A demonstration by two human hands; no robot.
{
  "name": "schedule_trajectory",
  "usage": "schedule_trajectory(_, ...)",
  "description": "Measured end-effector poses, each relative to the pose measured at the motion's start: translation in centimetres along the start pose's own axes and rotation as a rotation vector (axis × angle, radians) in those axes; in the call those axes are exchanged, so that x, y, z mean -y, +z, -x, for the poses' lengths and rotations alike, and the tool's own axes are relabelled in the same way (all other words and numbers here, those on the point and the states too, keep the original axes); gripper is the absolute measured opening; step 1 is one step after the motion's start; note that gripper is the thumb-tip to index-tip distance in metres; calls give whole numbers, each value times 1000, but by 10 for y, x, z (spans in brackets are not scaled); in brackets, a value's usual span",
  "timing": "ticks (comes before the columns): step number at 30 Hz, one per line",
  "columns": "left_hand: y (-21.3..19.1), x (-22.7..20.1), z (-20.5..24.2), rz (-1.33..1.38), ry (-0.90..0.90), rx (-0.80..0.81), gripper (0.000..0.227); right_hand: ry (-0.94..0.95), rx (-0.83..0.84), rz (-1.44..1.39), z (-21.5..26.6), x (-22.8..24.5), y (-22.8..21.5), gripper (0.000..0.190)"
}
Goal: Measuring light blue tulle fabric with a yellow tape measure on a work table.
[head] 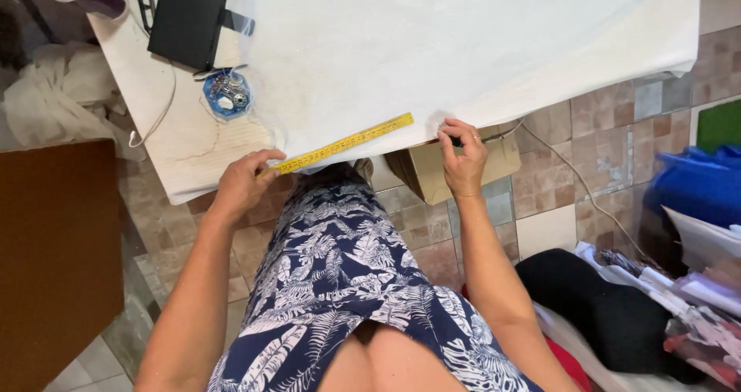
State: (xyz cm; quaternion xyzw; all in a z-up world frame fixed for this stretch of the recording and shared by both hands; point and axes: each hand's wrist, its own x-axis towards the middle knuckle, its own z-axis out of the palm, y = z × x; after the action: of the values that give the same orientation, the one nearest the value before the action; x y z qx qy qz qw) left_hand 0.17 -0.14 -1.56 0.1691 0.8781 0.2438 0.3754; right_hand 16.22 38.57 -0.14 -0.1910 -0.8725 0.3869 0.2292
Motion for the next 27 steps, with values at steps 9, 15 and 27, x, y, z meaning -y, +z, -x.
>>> schedule_trajectory(9, 3, 2, -1, 24, -8, -6, 37, -65, 62, 34, 1, -7, 3, 4)
schedule_trajectory(15, 0, -3, 2, 48, 0, -19, 35, -95, 98, -6, -5, -17, 14, 6)
schedule_trajectory(27, 2, 1, -1, 74, -18, -20, 33, -127, 112, 31, -1, -23, 17, 6)
